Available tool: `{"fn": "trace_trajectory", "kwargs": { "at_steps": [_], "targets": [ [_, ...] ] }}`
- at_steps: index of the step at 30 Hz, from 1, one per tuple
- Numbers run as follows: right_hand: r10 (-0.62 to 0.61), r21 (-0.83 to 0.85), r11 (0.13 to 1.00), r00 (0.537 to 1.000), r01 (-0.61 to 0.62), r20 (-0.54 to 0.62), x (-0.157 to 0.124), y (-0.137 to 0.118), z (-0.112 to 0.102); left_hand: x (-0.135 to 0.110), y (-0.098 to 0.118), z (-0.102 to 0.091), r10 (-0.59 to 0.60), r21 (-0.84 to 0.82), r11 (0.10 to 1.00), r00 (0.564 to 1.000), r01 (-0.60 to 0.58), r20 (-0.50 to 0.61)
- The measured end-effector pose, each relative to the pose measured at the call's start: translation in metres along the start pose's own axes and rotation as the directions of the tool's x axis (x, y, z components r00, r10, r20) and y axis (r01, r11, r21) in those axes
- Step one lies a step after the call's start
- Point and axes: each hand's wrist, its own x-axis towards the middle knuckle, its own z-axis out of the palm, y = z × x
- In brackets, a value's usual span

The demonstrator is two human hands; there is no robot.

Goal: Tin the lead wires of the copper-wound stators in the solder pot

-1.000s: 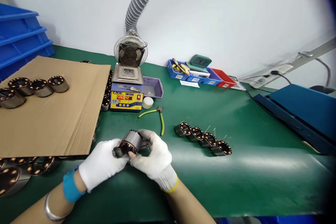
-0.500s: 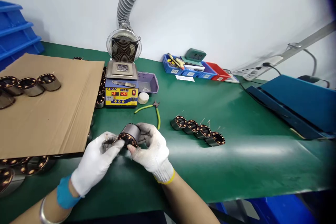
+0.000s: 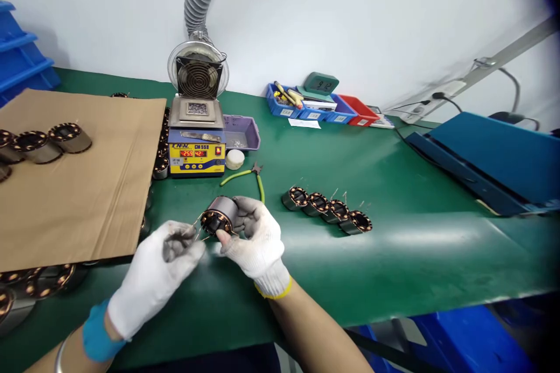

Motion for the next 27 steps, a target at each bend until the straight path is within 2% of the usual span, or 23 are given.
{"fn": "trace_trajectory", "kwargs": {
  "at_steps": [2,7,10,12,15,17,18,20,22,24,27],
  "targets": [
    [0.017,-0.039,0.999,1.000,-0.017,0.006,-0.001,-0.001,0.003,-0.002,-0.004,0.000,-0.015,-0.047,0.999,0.999,0.017,0.040],
    [0.028,-0.052,0.998,1.000,-0.028,0.001,-0.002,0.001,0.004,-0.017,-0.010,-0.013,0.045,-0.244,0.968,0.998,-0.057,-0.054],
    [0.064,0.002,0.998,0.998,-0.064,-0.023,0.000,-0.001,0.003,-0.018,-0.010,-0.019,0.023,-0.409,0.905,0.974,-0.116,-0.226],
    [0.081,0.027,0.996,0.995,-0.079,-0.055,0.005,-0.007,0.003,-0.018,-0.012,-0.018,-0.021,-0.466,0.877,0.960,-0.115,-0.278],
    [0.066,0.006,0.998,0.993,-0.065,-0.098,0.027,-0.024,0.001,-0.019,-0.017,-0.013,-0.019,-0.408,0.912,0.988,-0.046,-0.154],
    [-0.010,-0.114,0.993,0.990,-0.006,-0.143,0.056,-0.040,0.000,-0.022,-0.019,-0.008,0.043,-0.307,0.949,0.995,-0.070,-0.095],
    [-0.087,-0.212,0.976,0.981,0.049,-0.172,0.074,-0.049,0.000,-0.022,-0.018,-0.005,0.076,-0.261,0.961,0.994,-0.094,-0.078],
    [-0.257,-0.455,0.878,0.948,0.147,-0.189,0.117,-0.068,0.001,-0.023,-0.014,-0.003,0.133,-0.198,0.970,0.989,-0.142,-0.059],
    [-0.405,-0.668,0.712,0.904,0.215,-0.140,0.161,-0.086,0.007,-0.021,-0.009,-0.003,0.156,-0.167,0.973,0.987,-0.158,-0.027],
    [-0.442,-0.792,0.566,0.895,0.229,-0.057,0.200,-0.101,0.016,-0.017,-0.008,-0.004,0.145,-0.178,0.974,0.989,-0.141,0.007],
    [-0.422,-0.875,0.422,0.906,0.235,0.040,0.240,-0.112,0.036,-0.012,-0.015,-0.006,0.081,-0.247,0.967,0.994,-0.061,0.068]
  ]
}}
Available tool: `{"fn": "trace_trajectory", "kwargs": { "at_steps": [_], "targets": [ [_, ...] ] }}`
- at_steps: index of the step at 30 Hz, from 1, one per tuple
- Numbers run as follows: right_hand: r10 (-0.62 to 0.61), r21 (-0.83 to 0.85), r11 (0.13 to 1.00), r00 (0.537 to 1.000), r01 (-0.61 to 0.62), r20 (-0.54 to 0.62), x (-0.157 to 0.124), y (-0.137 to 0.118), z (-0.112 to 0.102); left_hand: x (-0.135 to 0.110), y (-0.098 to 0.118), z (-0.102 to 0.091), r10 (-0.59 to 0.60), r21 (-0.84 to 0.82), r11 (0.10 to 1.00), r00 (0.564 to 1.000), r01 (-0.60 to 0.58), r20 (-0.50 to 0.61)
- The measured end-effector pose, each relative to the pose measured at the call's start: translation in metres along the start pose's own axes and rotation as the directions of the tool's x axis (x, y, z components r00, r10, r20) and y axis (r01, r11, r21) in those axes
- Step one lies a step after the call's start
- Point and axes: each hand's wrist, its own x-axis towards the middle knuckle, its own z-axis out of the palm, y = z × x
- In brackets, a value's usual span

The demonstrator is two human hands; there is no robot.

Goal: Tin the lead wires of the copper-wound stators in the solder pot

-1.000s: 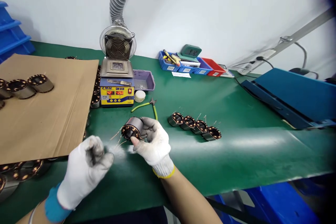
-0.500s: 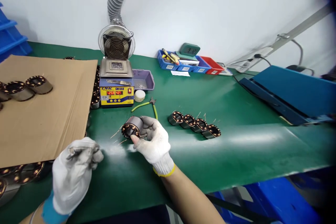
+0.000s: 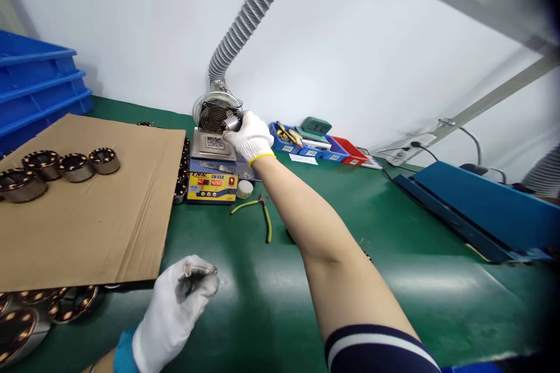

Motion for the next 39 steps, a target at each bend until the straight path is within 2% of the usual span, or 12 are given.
{"fn": "trace_trajectory", "kwargs": {
  "at_steps": [2,5,11,18,23,28,32,34,35,36,37,39],
  "targets": [
    [-0.020,-0.072,0.997,0.999,0.023,0.035,0.014,-0.009,0.010,0.001,-0.006,-0.001,-0.062,-0.057,0.996,0.998,0.063,0.021],
    [-0.029,-0.156,0.987,0.995,0.044,0.099,0.020,-0.018,0.021,0.001,-0.010,-0.001,-0.127,-0.099,0.987,0.991,0.130,0.041],
    [-0.075,-0.248,0.963,0.990,0.103,0.123,0.018,-0.024,0.028,0.000,0.002,0.001,-0.154,-0.120,0.980,0.986,0.161,0.071],
    [-0.075,-0.275,0.956,0.989,0.108,0.126,0.019,-0.026,0.028,-0.002,0.005,0.001,-0.202,-0.089,0.973,0.973,0.212,0.108],
    [-0.071,-0.287,0.952,0.989,0.107,0.133,0.021,-0.029,0.027,0.001,0.005,0.001,-0.201,-0.080,0.976,0.978,0.205,0.049],
    [-0.049,-0.171,0.984,0.997,0.058,0.059,0.016,-0.027,0.006,0.006,0.009,0.002,-0.237,-0.123,0.964,0.972,0.234,-0.008],
    [0.029,0.094,0.995,0.999,-0.030,0.013,-0.017,-0.025,-0.015,0.010,0.006,0.005,-0.275,-0.212,0.943,0.959,0.256,-0.064],
    [0.102,0.316,0.941,0.991,-0.124,0.084,-0.048,-0.025,-0.016,0.011,-0.001,0.005,-0.199,-0.247,0.955,0.973,0.166,-0.118],
    [0.149,0.437,0.876,0.976,-0.205,0.159,-0.067,-0.026,-0.015,0.011,-0.005,0.005,-0.139,-0.241,0.965,0.980,0.101,-0.145],
    [0.191,0.534,0.785,0.943,-0.313,0.272,-0.088,-0.027,-0.012,0.011,-0.010,0.006,-0.073,-0.210,0.977,0.982,0.036,-0.173],
    [0.207,0.588,0.687,0.891,-0.427,0.405,-0.111,-0.029,-0.009,0.010,-0.016,0.006,-0.002,-0.148,0.989,0.981,-0.027,-0.196],
    [0.141,0.618,0.548,0.790,-0.564,0.597,-0.158,-0.034,-0.005,0.009,-0.026,0.006,0.132,0.068,0.991,0.960,-0.119,-0.248]
  ]
}}
